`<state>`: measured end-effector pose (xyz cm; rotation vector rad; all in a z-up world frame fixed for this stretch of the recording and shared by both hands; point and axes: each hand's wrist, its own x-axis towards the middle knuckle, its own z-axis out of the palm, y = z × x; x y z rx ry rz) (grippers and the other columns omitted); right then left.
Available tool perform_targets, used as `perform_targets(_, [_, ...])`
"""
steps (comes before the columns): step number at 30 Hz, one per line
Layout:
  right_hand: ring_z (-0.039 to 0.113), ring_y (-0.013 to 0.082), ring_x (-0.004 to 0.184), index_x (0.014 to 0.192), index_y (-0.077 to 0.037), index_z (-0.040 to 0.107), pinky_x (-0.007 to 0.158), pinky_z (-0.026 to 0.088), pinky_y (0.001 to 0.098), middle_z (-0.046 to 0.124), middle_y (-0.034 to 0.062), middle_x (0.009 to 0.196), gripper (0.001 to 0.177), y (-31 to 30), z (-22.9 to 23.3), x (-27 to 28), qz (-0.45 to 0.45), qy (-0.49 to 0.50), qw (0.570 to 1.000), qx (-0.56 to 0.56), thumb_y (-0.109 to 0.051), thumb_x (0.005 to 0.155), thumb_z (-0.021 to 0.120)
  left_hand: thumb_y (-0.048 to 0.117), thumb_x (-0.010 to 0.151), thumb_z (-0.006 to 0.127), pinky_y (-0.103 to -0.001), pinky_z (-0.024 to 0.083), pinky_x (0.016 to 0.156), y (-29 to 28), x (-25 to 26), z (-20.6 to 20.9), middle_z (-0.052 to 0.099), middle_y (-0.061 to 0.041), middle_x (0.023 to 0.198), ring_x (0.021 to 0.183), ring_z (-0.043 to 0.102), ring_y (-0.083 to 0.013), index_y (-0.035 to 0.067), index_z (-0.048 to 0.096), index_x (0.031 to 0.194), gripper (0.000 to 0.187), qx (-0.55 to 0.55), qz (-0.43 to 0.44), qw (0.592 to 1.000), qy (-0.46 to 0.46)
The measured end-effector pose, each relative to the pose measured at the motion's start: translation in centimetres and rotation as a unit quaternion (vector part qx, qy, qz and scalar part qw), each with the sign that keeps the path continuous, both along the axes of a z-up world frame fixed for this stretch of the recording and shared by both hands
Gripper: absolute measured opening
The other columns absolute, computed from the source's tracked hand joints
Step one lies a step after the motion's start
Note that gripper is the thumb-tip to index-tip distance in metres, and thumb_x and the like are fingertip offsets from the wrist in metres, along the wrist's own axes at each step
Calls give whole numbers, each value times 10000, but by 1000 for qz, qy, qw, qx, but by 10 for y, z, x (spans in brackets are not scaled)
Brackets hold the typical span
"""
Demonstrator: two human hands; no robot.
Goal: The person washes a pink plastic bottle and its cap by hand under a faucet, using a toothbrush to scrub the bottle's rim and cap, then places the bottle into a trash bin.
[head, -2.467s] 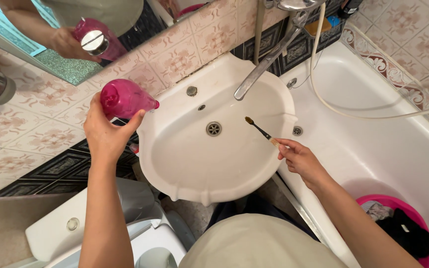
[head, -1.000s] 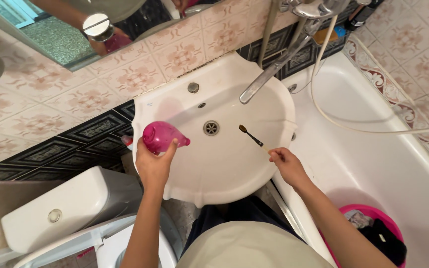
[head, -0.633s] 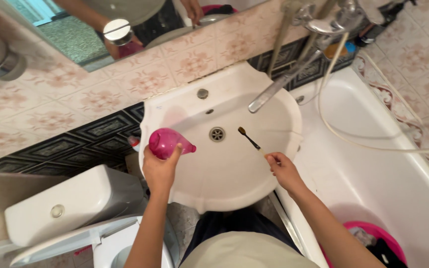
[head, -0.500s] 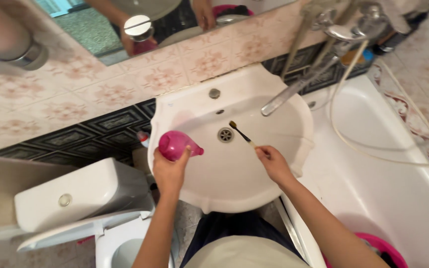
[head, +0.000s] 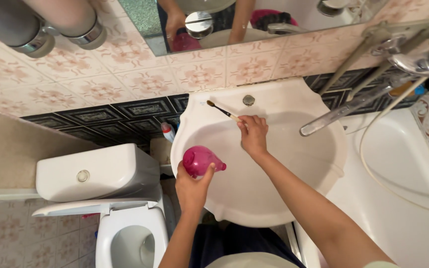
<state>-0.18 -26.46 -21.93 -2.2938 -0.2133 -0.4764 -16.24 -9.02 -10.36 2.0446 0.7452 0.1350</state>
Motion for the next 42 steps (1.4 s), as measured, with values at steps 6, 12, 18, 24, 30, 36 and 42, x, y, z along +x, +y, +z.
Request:
perform_targets(6, [490,294,1113,1110,-155,727,970,344,463,625,34,1096,168,12,-9,18,12,-37,999,-31,-167,942,730,513,701,840,-420,567,908,0,-4,-4,671,-218,1206,1079,701,-334,-36,517,1378,930,-19,16,1000,3])
perform_targets(12, [482,288,1127,1108,-167,730,988,320,483,617,25,1094,155,-1,-14,27,-4,-72,996,-49,-168,953,729,478,707,845,-409,566,906,-2,-4,0,674,-195,1192,1069,703,-305,-13,532,1367,880,-43,29,999,-17])
perform_targets(18, [482,278,1128,1147,-161,728,991,322,476,608,18,1083,164,-18,-14,17,-26,-91,994,-50,-165,983,721,475,715,848,-411,564,910,-1,-2,3,660,-197,1208,1081,693,-306,-12,518,1379,887,-43,30,999,-7])
perform_targets(24, [477,283,1127,1146,-162,731,989,333,468,614,15,1084,176,-14,-19,30,-26,-65,996,-49,-155,970,725,490,708,845,-412,563,918,0,-4,8,661,-195,1223,1088,696,-307,-10,527,1376,893,-33,29,999,8])
perform_targets(30, [482,275,1114,1167,-153,725,985,334,469,630,12,1088,203,-13,-26,31,-21,-70,995,-62,-157,964,732,496,697,844,-415,566,903,2,-5,11,647,-198,1228,1078,693,-312,-3,511,1396,921,-29,31,999,30])
perform_targets(36, [496,269,1114,1121,-145,705,992,339,461,667,-10,1099,170,-16,-25,29,-26,-73,994,-78,-194,965,751,496,697,844,-408,570,902,3,-7,6,647,-192,1235,1079,693,-306,-4,510,1397,922,-30,36,999,23])
perform_targets(42, [492,268,1122,1106,-161,711,996,349,460,648,6,1104,161,-15,-27,29,-39,-74,993,-84,-225,966,758,503,699,842,-409,568,901,4,-7,6,650,-187,1232,1075,691,-300,5,515,1396,916,-29,39,999,23])
